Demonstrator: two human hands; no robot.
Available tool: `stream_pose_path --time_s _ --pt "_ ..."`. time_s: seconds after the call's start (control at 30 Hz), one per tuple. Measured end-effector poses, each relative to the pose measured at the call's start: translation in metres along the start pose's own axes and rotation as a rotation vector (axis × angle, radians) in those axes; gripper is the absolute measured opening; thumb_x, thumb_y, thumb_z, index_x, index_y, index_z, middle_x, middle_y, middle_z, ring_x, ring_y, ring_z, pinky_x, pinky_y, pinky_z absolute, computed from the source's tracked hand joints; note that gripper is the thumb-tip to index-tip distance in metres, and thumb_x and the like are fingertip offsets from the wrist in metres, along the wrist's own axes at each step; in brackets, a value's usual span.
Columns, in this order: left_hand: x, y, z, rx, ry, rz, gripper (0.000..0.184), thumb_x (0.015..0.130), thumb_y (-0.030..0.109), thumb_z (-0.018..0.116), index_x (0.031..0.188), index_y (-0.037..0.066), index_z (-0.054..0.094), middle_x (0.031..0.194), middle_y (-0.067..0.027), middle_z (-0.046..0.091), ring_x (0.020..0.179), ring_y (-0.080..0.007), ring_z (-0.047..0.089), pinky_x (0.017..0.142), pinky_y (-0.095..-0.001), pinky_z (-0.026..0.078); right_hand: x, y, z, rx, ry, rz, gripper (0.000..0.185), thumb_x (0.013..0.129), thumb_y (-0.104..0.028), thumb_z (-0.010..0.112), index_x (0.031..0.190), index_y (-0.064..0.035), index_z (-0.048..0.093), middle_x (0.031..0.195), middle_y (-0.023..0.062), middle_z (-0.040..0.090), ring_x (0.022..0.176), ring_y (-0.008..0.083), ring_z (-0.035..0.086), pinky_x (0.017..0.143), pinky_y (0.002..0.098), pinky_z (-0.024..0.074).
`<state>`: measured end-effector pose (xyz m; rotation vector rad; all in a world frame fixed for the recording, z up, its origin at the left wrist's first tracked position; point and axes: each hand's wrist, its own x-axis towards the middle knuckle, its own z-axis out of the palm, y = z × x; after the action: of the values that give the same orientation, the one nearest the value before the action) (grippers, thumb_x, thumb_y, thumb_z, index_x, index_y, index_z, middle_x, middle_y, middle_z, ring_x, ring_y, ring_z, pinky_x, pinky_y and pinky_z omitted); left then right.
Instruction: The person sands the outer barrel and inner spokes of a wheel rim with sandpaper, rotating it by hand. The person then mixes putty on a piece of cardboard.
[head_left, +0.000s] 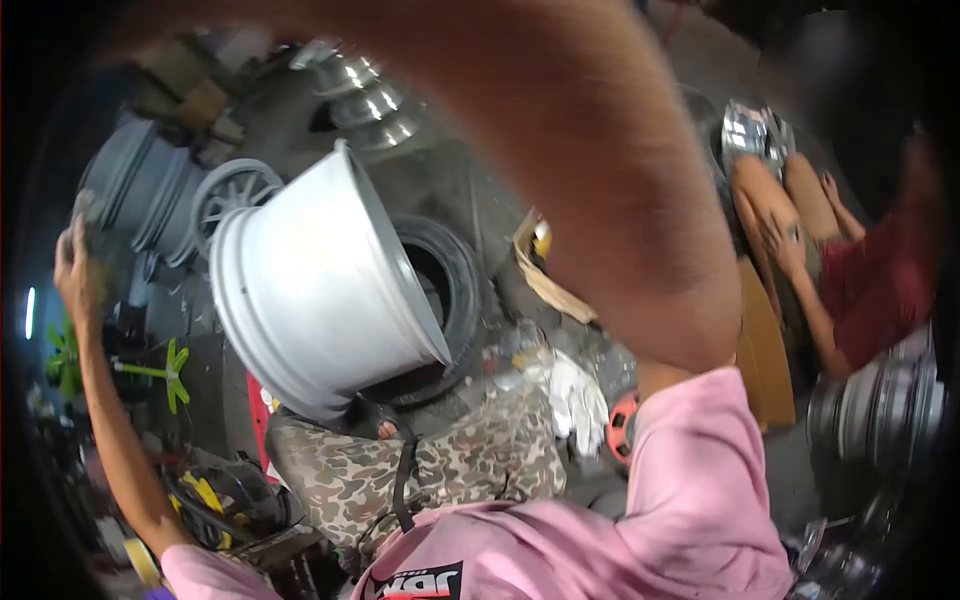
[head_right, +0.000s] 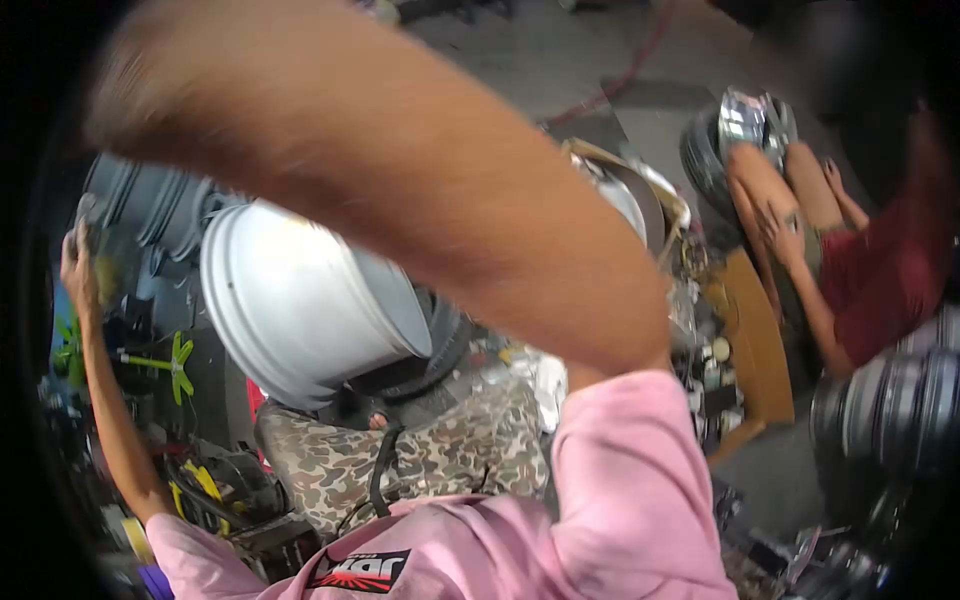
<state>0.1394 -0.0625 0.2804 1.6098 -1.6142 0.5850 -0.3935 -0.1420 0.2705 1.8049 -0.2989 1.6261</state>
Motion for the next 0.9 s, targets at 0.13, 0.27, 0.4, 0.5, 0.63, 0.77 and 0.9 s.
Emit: stream_pose_path --time_s 0.13,0.27,0.4,0.5,0.63,0.77,0.9 --pt "-0.04 0.05 0.005 -0.179 0.001 0.012 0.026 0.105 0.026 0.06 0.099 0.001 0.067 0.087 0.0012 0.061 0.083 -0.0062 0.053 0.076 -0.0231 0.044 0.021 -0.06 0.029 0.395 -0.199 0.375 0.024 0.095 -0.022 0.063 0.101 -0.0002 0.072 0.084 0.0154 0.071 0.076 0.0304 0.066 0.072 0.0429 0.0512" --pt "-0.115 0.073 -0.011 -0.218 -0.112 -0.075 0.025 0.101 0.022 0.065 0.089 0.0 0.06 0.077 0.0027 0.052 0.075 -0.006 0.047 0.068 -0.0239 0.04 -0.175 -0.126 -0.023 0.449 -0.407 0.969 0.026 0.1 -0.02 0.06 0.108 0.0027 0.07 0.102 0.0186 0.07 0.093 0.0333 0.068 0.083 0.0401 0.0507" --pt "-0.176 0.058 -0.022 -0.254 -0.21 -0.154 0.021 0.099 0.018 0.066 0.09 -0.001 0.062 0.077 -0.0005 0.058 0.074 -0.0079 0.051 0.07 -0.0264 0.044 -0.422 -0.294 -0.227 0.002 -1.127 1.57 0.037 0.098 -0.032 0.06 0.103 0.0021 0.072 0.102 0.023 0.072 0.098 0.0418 0.067 0.087 0.0479 0.0497" --pt "-0.217 0.066 -0.012 -0.374 -0.31 -0.185 0.016 0.097 0.014 0.067 0.091 -0.001 0.065 0.078 -0.0038 0.063 0.074 -0.0107 0.057 0.07 -0.0293 0.048 -0.512 -0.417 -0.377 0.113 -1.158 2.014 0.033 0.093 -0.028 0.066 0.076 0.0002 0.073 0.062 0.0039 0.062 0.063 0.0092 0.058 0.061 0.0303 0.0462" --pt "-0.281 0.119 0.028 -0.626 -0.473 0.073 0.013 0.093 0.012 0.067 0.096 0.0 0.067 0.091 -0.0159 0.067 0.083 -0.0314 0.066 0.075 -0.0396 0.051 -0.395 -0.406 -0.338 0.057 -1.269 1.907 0.039 0.091 -0.035 0.067 0.101 0.0018 0.075 0.086 0.0197 0.075 0.085 0.0233 0.072 0.081 0.0378 0.0537" --pt "-0.332 0.175 0.054 -0.91 -0.741 0.272 0.017 0.094 0.017 0.069 0.092 0.0 0.067 0.088 -0.0153 0.064 0.085 -0.0335 0.062 0.078 -0.0421 0.05 -0.237 -0.359 -0.19 0.659 -0.783 1.808 0.051 0.103 -0.024 0.061 0.144 0.0045 0.051 0.124 0.0123 0.069 0.116 0.0179 0.062 0.1 0.0303 0.0473" --pt "-0.359 0.178 0.058 -0.999 -0.751 0.167 0.019 0.094 0.016 0.068 0.093 -0.003 0.066 0.085 -0.0183 0.062 0.082 -0.0373 0.061 0.075 -0.0444 0.048 -0.169 -0.367 -0.111 1.107 -0.738 1.92 0.042 0.107 -0.026 0.054 0.137 0.0042 0.057 0.114 0.0136 0.071 0.104 0.0183 0.068 0.09 0.0306 0.055"
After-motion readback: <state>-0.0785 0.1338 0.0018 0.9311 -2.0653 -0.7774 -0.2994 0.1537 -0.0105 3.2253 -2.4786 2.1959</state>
